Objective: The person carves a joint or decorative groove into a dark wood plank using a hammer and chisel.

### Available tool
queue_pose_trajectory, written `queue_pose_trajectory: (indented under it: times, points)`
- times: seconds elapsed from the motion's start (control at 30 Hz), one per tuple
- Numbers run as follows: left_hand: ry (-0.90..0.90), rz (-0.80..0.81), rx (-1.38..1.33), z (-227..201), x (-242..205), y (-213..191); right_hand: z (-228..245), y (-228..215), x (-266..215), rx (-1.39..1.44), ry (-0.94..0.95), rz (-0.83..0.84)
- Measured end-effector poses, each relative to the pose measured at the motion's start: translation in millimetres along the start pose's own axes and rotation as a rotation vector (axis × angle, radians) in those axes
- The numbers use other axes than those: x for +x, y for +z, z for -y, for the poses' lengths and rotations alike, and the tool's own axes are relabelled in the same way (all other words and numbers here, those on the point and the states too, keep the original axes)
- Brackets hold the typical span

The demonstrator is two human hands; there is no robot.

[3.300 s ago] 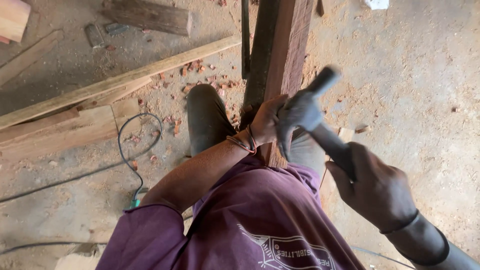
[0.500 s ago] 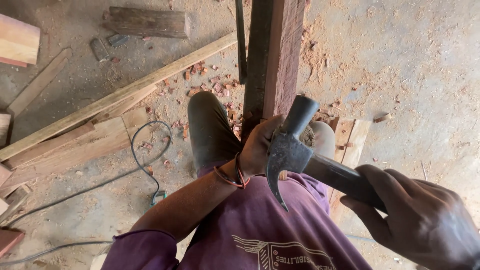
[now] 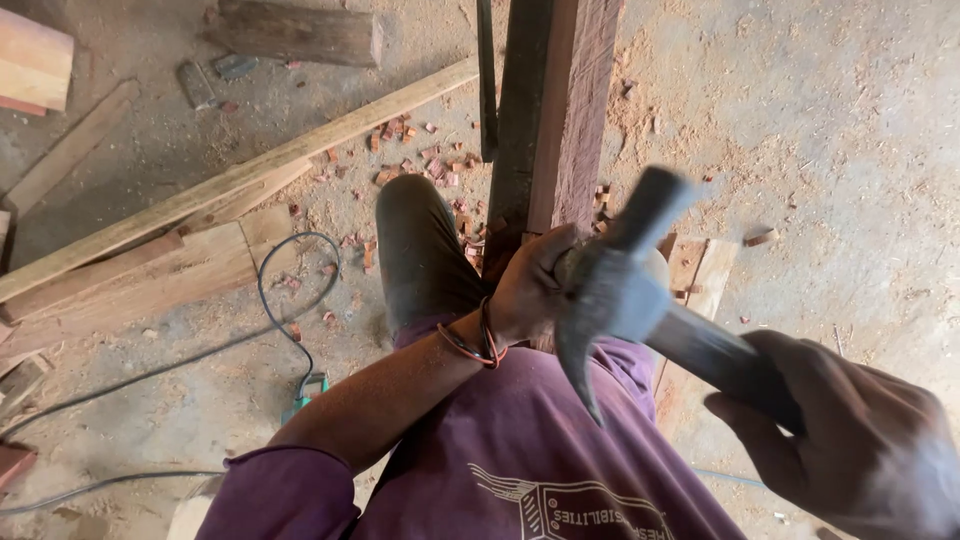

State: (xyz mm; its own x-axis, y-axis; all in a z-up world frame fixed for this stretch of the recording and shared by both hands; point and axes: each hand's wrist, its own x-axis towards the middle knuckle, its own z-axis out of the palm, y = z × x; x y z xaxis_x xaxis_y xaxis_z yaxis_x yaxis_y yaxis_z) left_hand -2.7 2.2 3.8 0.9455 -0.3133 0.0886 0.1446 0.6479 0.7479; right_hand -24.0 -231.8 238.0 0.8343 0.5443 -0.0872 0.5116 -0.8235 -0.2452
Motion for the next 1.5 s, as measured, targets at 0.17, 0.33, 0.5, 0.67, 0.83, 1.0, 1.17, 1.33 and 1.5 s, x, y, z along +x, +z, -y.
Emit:
queue_pose_trajectory:
  times: [0.17, 0.33, 0.5, 0.67, 0.83, 1.0, 1.17, 1.33, 1.5]
  points:
    - [0.057, 0.023, 0.056, 7.0, -4.2, 3.6, -8.1, 13.7, -3.9, 0.002, 0.023, -0.012]
    - [-0.042, -0.023, 0.113, 14.3, -1.0, -0.8, -4.5, 6.9, 1.2, -0.042, -0.008, 0.063]
    - [0.114, -0.023, 0.464, -25.3, 6.0, 18.2, -25.5, 35.8, -23.1, 0.041, 0.108, -0.016]
    - [0.045, -0.02, 0.479, -6.8, 5.5, 3.6, -11.6, 20.2, 0.7, -0.036, 0.008, 0.072]
    - [0.129, -0.014, 0.554, -16.2, 6.4, 9.3, -8.3, 27.8, -15.5, 0.049, -0.029, -0.181]
    - [-0.005, -0.026, 0.548, 21.6, -3.6, -14.4, -3.9, 36.6, 2.5, -0.038, 0.039, 0.105]
    - [0.097, -0.035, 0.577, -12.3, -4.4, 3.9, -8.0, 50.7, -14.2, 0.049, 0.02, -0.016]
    - [0.093, -0.005, 0.576, 8.1, -10.1, -13.9, 9.3, 38.8, 10.4, -0.021, 0.059, 0.042]
    - [-0.028, 0.153, -0.344, -26.2, -2.5, -14.4, -0.6, 43.9, 1.5, 0.11, 0.173, -0.075]
